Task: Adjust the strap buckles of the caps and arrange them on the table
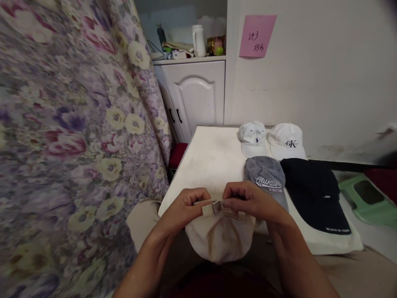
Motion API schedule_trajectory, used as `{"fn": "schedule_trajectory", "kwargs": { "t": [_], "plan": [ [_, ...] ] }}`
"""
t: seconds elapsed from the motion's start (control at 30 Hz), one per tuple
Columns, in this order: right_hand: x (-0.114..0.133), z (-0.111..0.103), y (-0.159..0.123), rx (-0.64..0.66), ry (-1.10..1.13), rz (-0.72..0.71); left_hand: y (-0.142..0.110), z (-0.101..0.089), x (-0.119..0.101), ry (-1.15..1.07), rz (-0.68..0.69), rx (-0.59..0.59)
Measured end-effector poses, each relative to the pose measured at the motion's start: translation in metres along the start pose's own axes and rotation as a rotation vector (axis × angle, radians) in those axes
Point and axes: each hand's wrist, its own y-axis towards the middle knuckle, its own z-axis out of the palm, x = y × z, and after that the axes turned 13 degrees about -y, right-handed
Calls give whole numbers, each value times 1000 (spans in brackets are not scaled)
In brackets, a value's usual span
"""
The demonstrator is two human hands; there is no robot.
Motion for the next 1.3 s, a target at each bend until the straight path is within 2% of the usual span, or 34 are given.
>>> {"fn": "schedule_trajectory", "kwargs": {
  "t": [0.53,0.67,0.9,1.0,1.1,1.3],
  "plan": [
    [-1,-1,2,38,37,21,3,2,3,66,40,7],
    [-2,1,3,6,53,56,4,4,2,99,48,8],
    [-1,0,5,17,39,148,3,1,0,10,-4,95],
    [-2,-1,5,13,36,141,3,-3,3,5,35,115],
    [-4,-2,5,12,42,144,4,-6,5,38,82,107],
    [-5,-2,7,25,69,147,4,-3,0,55,67,78]
  ]
}}
